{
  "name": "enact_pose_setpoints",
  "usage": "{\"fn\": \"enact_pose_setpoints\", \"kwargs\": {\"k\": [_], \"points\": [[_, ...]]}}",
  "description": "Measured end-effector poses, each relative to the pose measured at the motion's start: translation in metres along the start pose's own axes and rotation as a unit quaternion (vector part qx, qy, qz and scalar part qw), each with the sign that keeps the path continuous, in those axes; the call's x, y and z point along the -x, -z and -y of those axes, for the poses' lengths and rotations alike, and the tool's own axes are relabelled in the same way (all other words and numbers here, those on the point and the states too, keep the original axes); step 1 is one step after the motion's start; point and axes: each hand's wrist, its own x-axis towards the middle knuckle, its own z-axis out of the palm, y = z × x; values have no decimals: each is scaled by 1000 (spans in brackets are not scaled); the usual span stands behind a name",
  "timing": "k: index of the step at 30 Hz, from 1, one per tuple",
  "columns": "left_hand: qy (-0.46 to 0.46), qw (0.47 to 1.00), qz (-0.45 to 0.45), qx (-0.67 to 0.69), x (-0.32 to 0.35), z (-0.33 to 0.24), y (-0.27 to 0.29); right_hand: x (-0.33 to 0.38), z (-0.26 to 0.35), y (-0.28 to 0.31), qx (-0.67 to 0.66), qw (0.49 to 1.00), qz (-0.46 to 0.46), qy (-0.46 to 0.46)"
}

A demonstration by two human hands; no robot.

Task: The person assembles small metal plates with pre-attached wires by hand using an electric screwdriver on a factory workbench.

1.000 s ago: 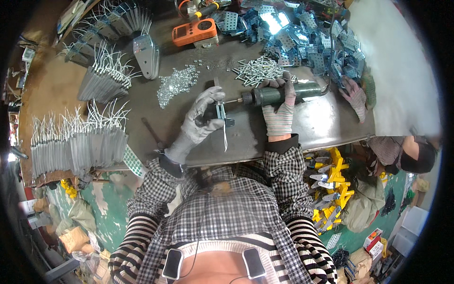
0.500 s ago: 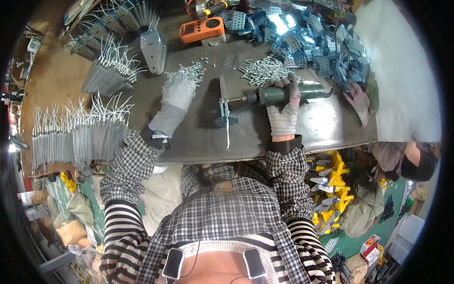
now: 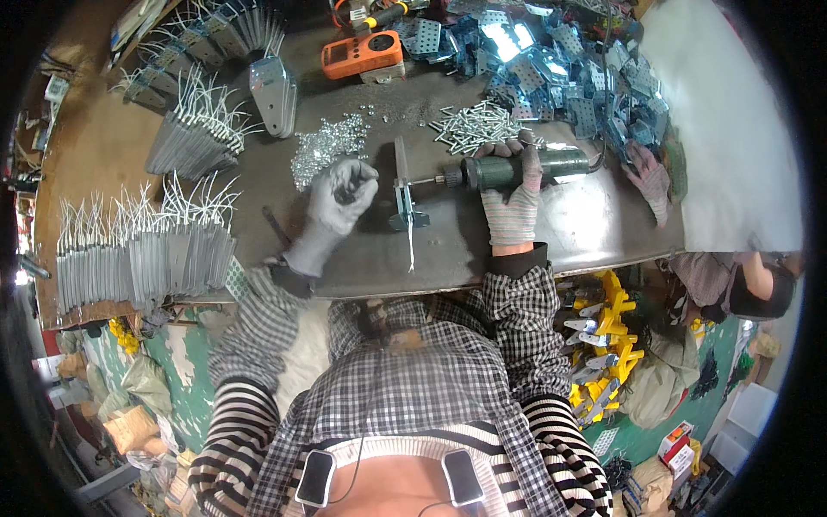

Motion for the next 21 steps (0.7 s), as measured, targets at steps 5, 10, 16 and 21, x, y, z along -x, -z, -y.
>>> {"fn": "enact_pose_setpoints", "kwargs": {"k": [5,10,16,21], "points": [[-149,984,65,68,11,37,-36,-2,2,4,4,1000,13,-2],[-202,974,-74,-67,15,51,-44,-1,2,5,9,1000,6,9],[-273,952,-55,-129,16,55,-38,0,2,7,-4,1000,8,5],[-298,954,1,-35,13,59,-35,1,3,4,-2,1000,5,7]]}}
